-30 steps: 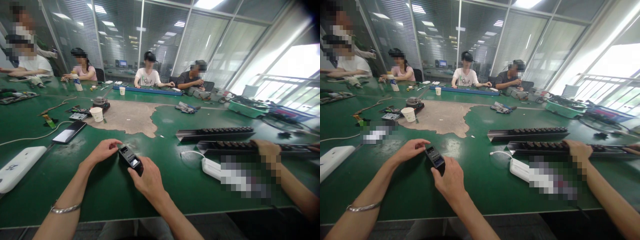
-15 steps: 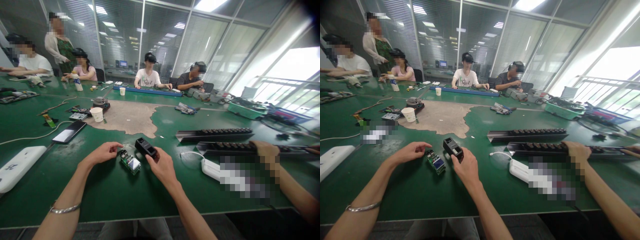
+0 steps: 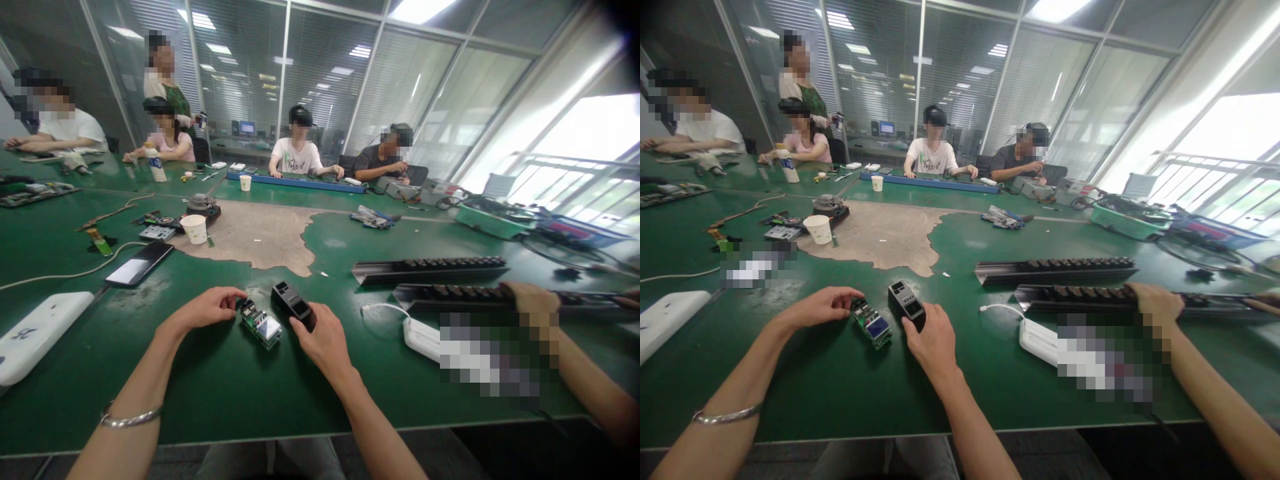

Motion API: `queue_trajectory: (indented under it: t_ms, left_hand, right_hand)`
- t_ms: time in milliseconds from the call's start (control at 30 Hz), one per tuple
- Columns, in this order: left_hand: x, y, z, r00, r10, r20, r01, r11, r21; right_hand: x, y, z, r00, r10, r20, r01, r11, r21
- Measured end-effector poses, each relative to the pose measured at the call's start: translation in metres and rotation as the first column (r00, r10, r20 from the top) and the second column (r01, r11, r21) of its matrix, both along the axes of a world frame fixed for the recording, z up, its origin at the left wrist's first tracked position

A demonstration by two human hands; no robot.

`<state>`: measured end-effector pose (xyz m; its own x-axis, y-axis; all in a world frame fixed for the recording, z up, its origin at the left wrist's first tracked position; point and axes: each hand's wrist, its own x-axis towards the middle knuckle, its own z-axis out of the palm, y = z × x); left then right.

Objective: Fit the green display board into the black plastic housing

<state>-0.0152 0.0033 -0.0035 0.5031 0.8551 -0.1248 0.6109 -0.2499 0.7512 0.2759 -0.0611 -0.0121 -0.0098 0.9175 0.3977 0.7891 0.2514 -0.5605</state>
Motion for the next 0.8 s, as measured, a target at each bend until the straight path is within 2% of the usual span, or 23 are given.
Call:
queue_trajectory:
  t_ms: [167,267,500,800]
  left_hand:
    - [0.001,-0.001,0.000,1.000,0.018,0.007,-0.018,1.000,-0.015]
    - [0.001,-0.001,0.000,1.000,0.029,0.006,-0.029,1.000,-0.008]
    - [0.004,-0.003,0.003,1.000,0.031,-0.004,-0.031,0.999,0.030]
    - [0.002,0.000,0.001,1.000,-0.002,-0.009,0.002,0.999,0.046]
  right_hand:
    - [-0.006,-0.006,0.019,0.950,0.064,-0.304,-0.075,0.997,-0.024]
    - [-0.017,-0.012,0.030,0.922,0.137,-0.362,-0.164,0.986,-0.044]
    - [-0.040,-0.022,0.029,0.966,0.177,-0.187,-0.182,0.983,-0.009]
    - [-0.046,-0.031,0.030,0.981,0.192,-0.010,-0.193,0.980,-0.041]
